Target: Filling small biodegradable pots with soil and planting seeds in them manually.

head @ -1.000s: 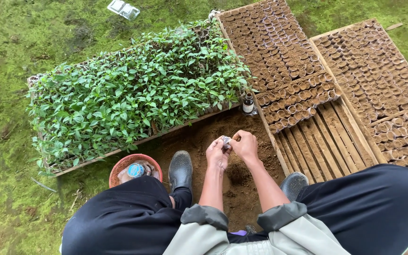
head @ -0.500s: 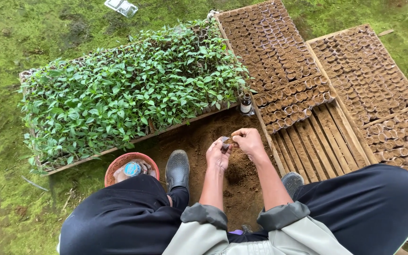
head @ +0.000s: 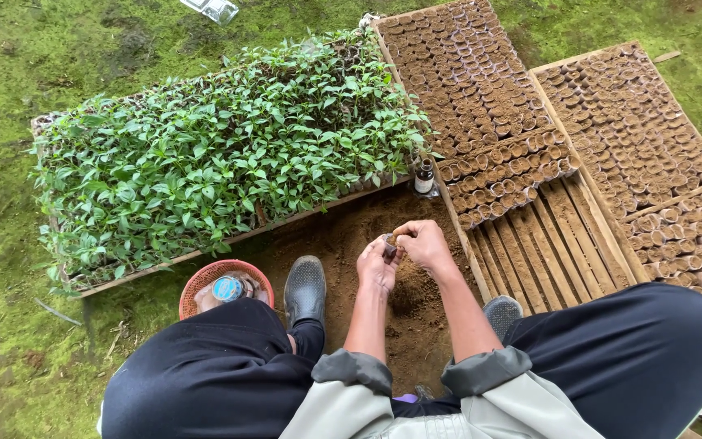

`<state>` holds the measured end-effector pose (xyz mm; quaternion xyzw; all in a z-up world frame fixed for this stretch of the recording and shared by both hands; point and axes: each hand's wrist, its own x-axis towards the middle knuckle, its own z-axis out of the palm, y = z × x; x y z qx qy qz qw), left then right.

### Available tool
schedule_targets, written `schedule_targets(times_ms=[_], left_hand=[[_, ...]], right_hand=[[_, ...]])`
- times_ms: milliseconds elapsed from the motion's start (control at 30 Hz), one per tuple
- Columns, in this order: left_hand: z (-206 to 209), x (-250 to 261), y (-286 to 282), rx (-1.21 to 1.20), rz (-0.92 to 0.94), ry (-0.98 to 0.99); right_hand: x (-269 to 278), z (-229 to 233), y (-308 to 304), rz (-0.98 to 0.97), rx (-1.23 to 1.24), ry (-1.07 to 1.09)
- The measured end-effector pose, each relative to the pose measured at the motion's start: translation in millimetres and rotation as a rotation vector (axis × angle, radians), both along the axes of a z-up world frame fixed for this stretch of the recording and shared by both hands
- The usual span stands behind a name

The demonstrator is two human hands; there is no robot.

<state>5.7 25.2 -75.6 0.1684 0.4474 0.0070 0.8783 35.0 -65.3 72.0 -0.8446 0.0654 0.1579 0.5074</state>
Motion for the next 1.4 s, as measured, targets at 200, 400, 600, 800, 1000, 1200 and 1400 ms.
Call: schedule_targets(times_ms=[200,400,600,800,1000,1200,1400], left_hand=[[9.7,-2.2,-3.4,0.039,-0.068,-0.011],[10.9,-2.7,-3.8,0.036,-0.078,-0.013],[1.1,-0.8,-3.6,-0.055,-0.031,-0.034],[26.1,-3.7,-1.4,-0.055,-0.030,-0.040],[9.2,-4.6,-1.0,-0.030,-0.043,-0.032],[-3.2,-4.3,5.7,-0.071,-0.034,-0.033],[1.6,-6.3,12.1,-0.018,-0.023,-0.006]], right_hand=[[0.0,-3.0,0.9,0.011,-0.051,-0.022],[1.1,-11.3,-3.1,0.085,-0.149,-0.052],[-1.2,-8.8,-11.4,0.211,-0.319,-0.184],[0.4,-51.8,-23.5,0.415,-0.377,-0.422],[-0.5,-57.3,-27.1,0.530,-0.458,-0.421],[3.4,-67.5,-41.8,0.247,-0.285,-0.339],[-10.0,-162.6,-32.0,0.291,-0.481,-0.101]])
